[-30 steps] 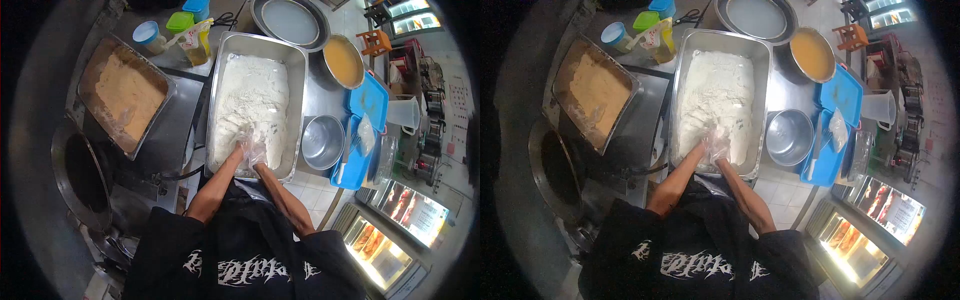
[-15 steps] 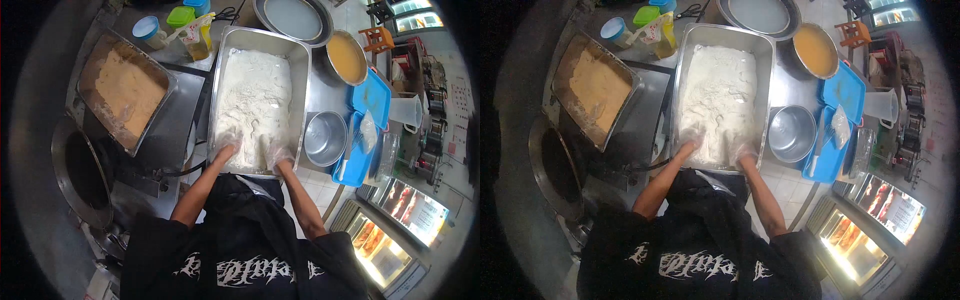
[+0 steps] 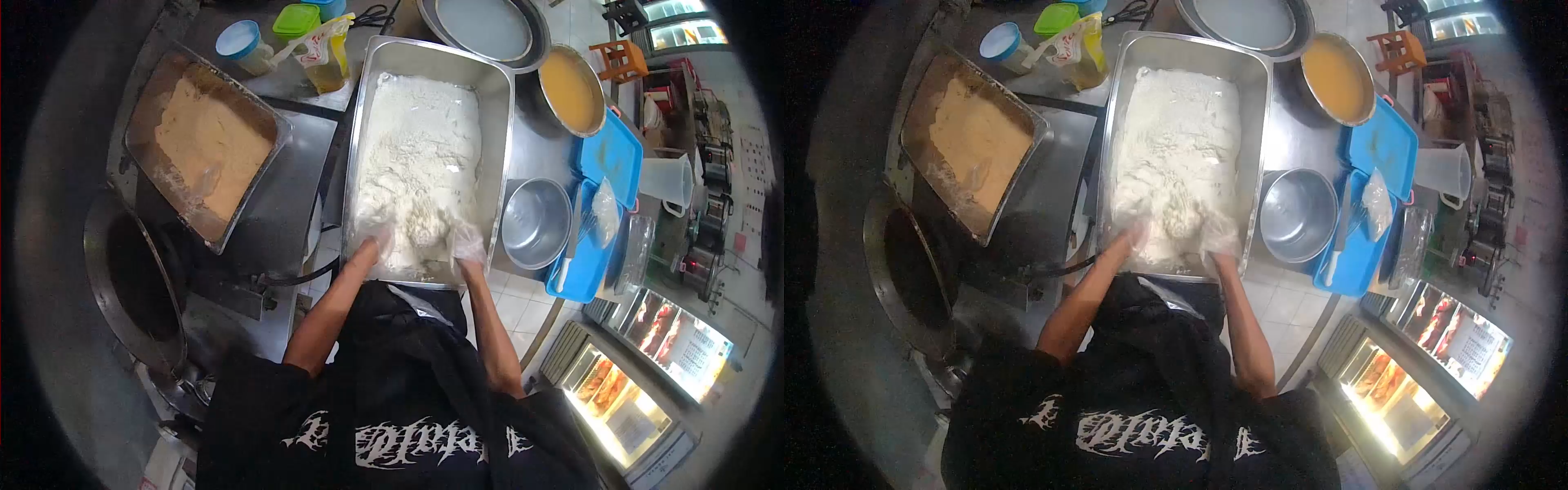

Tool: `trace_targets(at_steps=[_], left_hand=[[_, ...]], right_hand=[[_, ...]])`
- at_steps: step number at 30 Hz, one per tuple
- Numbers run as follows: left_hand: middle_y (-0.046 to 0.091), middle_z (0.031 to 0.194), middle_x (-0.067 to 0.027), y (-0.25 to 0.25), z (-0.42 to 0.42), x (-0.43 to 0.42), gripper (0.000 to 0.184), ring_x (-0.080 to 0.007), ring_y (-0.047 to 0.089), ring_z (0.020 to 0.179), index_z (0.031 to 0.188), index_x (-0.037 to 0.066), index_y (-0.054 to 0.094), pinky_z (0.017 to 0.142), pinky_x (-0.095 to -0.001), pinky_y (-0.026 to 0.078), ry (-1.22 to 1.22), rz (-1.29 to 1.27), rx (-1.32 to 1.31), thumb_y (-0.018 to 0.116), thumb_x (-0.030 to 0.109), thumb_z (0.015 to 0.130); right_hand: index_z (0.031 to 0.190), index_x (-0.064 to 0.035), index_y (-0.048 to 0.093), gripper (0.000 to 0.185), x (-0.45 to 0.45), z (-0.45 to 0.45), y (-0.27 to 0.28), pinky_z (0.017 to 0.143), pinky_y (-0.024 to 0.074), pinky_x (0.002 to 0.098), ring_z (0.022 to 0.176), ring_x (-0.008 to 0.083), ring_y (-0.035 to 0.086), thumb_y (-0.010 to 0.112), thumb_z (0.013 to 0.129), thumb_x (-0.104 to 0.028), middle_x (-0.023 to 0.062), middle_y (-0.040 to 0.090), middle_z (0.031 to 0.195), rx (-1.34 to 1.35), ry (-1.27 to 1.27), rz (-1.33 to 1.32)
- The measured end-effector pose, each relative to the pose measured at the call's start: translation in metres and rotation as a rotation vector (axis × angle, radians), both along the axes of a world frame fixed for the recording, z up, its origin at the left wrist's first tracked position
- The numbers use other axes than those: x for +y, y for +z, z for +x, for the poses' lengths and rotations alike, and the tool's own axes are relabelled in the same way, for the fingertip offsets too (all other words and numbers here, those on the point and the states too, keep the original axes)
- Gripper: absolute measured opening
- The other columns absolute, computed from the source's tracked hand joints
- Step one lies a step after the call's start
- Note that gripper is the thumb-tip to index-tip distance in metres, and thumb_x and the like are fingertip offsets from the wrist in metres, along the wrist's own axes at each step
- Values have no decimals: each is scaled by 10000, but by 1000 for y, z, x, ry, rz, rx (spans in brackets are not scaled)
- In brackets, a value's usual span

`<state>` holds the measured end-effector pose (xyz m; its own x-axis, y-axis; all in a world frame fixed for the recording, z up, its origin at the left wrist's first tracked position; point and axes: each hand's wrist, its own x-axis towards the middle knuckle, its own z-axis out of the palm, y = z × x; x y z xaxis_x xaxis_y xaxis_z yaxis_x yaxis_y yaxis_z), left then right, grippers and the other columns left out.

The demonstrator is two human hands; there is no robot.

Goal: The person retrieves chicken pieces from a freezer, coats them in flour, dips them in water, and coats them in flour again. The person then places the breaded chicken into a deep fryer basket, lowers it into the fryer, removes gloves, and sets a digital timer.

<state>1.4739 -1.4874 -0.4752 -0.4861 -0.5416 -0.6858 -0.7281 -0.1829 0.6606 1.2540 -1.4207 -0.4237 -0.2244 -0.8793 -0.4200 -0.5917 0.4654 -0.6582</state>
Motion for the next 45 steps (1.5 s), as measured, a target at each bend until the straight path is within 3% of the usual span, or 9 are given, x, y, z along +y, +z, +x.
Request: trace_targets(at_steps=[7, 13, 19, 20, 26, 29, 32, 41, 45], left_hand=[[447, 1297, -117, -52, -46, 16, 482, -240, 426, 1169, 1291, 21, 398, 1002, -344, 306, 49, -153, -23, 366, 338, 929], [446, 1292, -127, -71, -63, 16, 504, -234, 424, 1166, 1299, 17, 387, 995, -340, 316, 104, -110, 198, 372, 357, 927], [444, 1288, -138, -71, -63, -61, 527, -228, 423, 1162, 1306, 12, 376, 989, -336, 326, 100, -349, 166, 378, 376, 925], [442, 1293, -136, -87, -57, -66, 543, -228, 418, 1169, 1317, 18, 366, 987, -334, 329, -269, -831, 91, 366, 398, 927], [397, 1320, -152, 38, -46, -75, 659, -184, 399, 1190, 1373, 34, 275, 991, -316, 338, 695, 145, 396, 396, 476, 900], [274, 1398, -201, 90, -40, -90, 996, -281, 312, 1271, 1379, 8, 212, 1065, -343, 238, 216, 215, -135, 673, 536, 671], [241, 1416, -195, -11, -60, -49, 1147, -321, 226, 1312, 1396, 19, 149, 1094, -378, 161, 261, -618, -93, 749, 522, 558], [170, 1461, -111, -43, -78, -55, 759, -230, 151, 1349, 1403, 55, 158, 1111, -321, 127, 196, -352, 171, 607, 174, 802], [322, 1385, -158, -11, -54, -67, 947, -292, 260, 1299, 1370, 32, 248, 1102, -350, 166, 218, -119, 377, 724, 397, 637]], right_hand=[[1190, -62, 535, 417, -12, 51, -97, 986, 338, 375, 1099, 290, 491, 515, 818, -247, 139, 580, 1134, 438, 446, 39], [1111, -46, 588, 292, -5, 84, -56, 900, 395, 349, 1067, 196, 503, 565, 829, -120, 64, 600, 1079, -942, -636, -96], [1047, -3, 590, 264, -57, 29, -38, 736, 449, 284, 873, 134, 547, 537, 867, -188, 71, 599, 978, -800, -501, 21], [1041, -5, 591, 263, -64, 23, -36, 739, 449, 285, 874, 138, 549, 528, 873, -197, 73, 599, 977, -773, -512, 40], [1013, -60, 583, 300, -101, 10, 27, 747, 444, 372, 873, 250, 576, 413, 923, -290, 123, 599, 920, -45, -25, -293], [1000, -48, 590, 275, -104, -12, -54, 782, 434, 408, 891, 283, 574, 437, 901, -253, 163, 597, 957, 85, 92, -274], [1149, -79, 557, 351, -132, 3, -62, 908, 377, 392, 1058, 273, 514, 477, 875, -282, 143, 566, 1124, 386, 532, -231], [1082, -52, 574, 328, -126, 19, -92, 868, 410, 366, 931, 228, 547, 586, 772, -159, 93, 605, 997, -361, 79, -443], [1139, -47, 567, 291, -96, -3, -91, 916, 406, 322, 1074, 173, 502, 521, 864, -129, 64, 574, 1111, -565, -212, -309]])
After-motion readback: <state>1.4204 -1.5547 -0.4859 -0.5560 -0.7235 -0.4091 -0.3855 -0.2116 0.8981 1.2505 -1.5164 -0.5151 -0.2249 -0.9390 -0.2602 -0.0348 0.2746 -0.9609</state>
